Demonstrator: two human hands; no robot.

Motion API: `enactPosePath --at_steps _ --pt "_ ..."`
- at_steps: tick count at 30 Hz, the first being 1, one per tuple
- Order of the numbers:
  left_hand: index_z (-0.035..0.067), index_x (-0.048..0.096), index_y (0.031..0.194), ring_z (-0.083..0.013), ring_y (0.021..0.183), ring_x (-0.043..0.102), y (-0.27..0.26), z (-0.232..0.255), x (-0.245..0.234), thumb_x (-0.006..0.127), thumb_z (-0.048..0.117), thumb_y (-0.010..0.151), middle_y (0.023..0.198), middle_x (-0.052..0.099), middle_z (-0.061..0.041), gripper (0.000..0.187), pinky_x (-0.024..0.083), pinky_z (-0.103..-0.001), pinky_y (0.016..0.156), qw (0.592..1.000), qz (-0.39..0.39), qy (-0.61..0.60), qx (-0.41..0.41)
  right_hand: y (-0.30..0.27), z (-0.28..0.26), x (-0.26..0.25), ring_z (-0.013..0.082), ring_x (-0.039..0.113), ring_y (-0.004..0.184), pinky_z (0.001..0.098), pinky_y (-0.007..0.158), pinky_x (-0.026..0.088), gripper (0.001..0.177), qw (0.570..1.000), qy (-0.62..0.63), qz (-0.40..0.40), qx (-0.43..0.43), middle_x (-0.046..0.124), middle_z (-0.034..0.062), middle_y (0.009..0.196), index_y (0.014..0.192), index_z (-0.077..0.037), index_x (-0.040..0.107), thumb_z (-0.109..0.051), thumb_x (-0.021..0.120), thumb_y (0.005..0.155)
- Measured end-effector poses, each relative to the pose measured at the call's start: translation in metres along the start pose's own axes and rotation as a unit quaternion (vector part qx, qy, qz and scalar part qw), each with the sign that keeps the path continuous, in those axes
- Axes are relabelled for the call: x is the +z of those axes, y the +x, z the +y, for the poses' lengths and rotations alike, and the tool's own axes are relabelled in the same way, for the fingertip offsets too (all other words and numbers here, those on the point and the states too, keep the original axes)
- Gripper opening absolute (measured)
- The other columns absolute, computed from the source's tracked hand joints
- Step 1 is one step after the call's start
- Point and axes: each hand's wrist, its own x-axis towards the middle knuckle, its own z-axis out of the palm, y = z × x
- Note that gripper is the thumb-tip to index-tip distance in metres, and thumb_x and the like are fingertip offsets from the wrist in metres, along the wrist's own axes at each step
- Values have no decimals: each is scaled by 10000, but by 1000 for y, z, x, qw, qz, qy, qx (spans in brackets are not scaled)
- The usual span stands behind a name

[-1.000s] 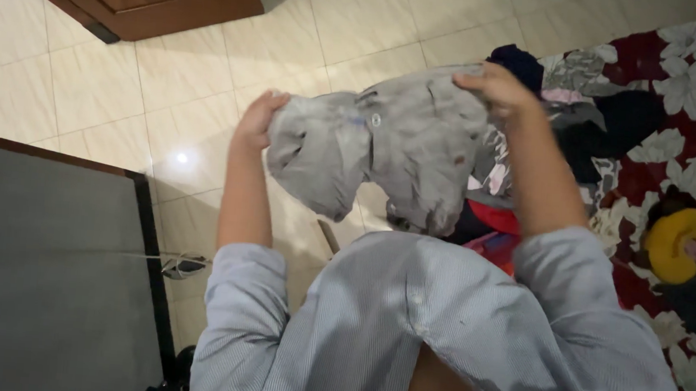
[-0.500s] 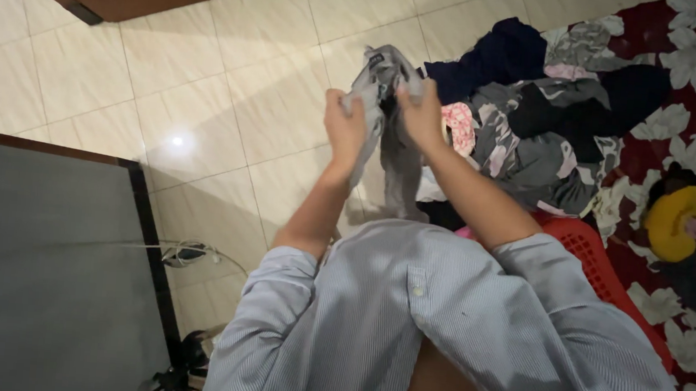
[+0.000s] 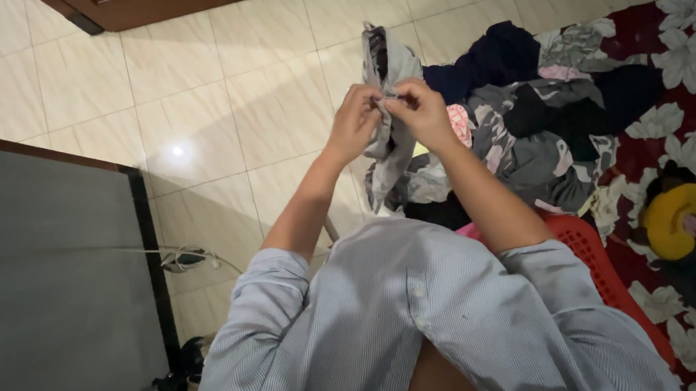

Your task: The recorder folds various pieces of laundry, including a patterned black cloth, socks, a brown shirt, a white t-shirt, and gray trousers.

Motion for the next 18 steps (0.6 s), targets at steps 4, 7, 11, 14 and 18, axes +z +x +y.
enactPosePath --at_steps 4,7,11,14,18 --pt "87 544 1372 -254 1119 617 29 71 -3 620 -6 900 1293 539 -119 487 547 -374 981 985 -50 167 -3 5 -28 -13 53 536 832 215 731 441 149 999 10 -41 21 633 -30 1004 1007 -1 684 -103 772 943" --pt "95 627 1314 -454 1181 531 43 88 -6 724 126 655 1306 525 -180 666 312 -533 1040 888 -15 418 191 6 -39 -18 53 569 902 212 793 466 132 995 51 -83 22 651 -19 1054 1031 -7 688 -101 745 957" --pt "135 640 1025 -335 1134 619 56 73 -16 722 142 760 1110 646 -50 277 153 -651 1157 877 -92 430 196 5 -32 -12 95 581 1023 249 864 472 176 997 28 -63 -40 627 23 1181 1108 -13 668 -111 741 980" --pt "99 649 1038 -298 1017 641 63 74 -24 709 121 794 970 644 -72 251 344 -570 1048 893 -126 409 141 -7 -14 -8 145 559 1138 292 950 466 341 994 6 -27 -103 575 62 1296 1231 -37 583 -161 764 971" --pt "80 649 1066 -328 987 625 74 109 -45 735 153 811 993 641 -114 279 514 -442 830 885 -90 416 186 -37 49 -6 257 527 1299 373 1125 439 561 986 -11 -39 -164 503 133 1419 1303 -95 462 -268 849 936"
